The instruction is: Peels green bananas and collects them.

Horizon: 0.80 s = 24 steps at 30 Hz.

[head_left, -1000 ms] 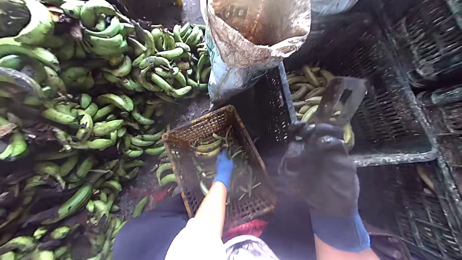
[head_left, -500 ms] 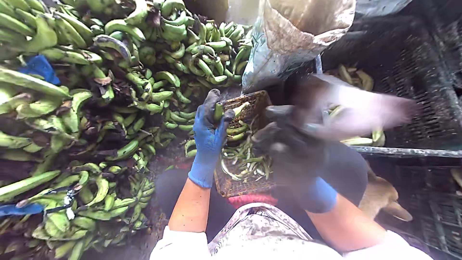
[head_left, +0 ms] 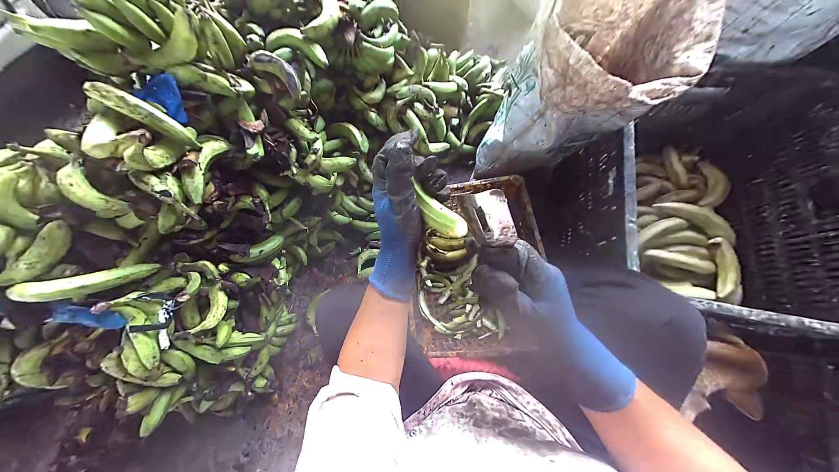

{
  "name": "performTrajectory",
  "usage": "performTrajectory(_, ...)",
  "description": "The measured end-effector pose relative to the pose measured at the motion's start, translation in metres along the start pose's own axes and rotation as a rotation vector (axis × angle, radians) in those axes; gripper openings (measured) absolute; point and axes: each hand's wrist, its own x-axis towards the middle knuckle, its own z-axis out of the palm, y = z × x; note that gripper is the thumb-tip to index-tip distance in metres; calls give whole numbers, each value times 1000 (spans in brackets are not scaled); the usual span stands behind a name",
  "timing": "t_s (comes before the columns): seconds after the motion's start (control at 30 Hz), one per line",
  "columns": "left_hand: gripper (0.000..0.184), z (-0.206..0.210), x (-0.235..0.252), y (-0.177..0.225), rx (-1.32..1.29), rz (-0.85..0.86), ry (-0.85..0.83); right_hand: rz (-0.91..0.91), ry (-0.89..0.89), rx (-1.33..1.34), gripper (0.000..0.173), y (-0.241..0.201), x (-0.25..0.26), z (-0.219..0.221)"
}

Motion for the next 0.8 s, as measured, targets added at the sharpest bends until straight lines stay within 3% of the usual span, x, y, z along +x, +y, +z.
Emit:
performTrajectory(0.2, 32, 9, 3, 2, 70, 171, -66, 2, 45, -231, 37, 6, -15, -2)
performTrajectory(0.3, 32, 17, -3, 0, 10, 88, -89, 40, 38, -398, 39, 14, -12, 2)
performTrajectory(0.4, 44, 34, -17, -16, -96, -96, -36, 66, 45, -604, 36, 21, 5, 8)
performTrajectory(0.5, 55, 35, -25, -30, -186, -251, -20, 111, 31, -636, 35, 22, 14, 9)
performTrajectory(0.63, 45, 12, -16, -26, 37, -82, -184, 103, 30, -548, 40, 18, 7, 1)
performTrajectory(0.73, 39, 23, -11, -23, -20, -93, -164, 49, 88, -624, 43, 16, 7, 0)
performTrajectory(0.8, 44, 36, -16, -28, -72, -141, -127, 35, 124, -672, 43, 20, 14, 0)
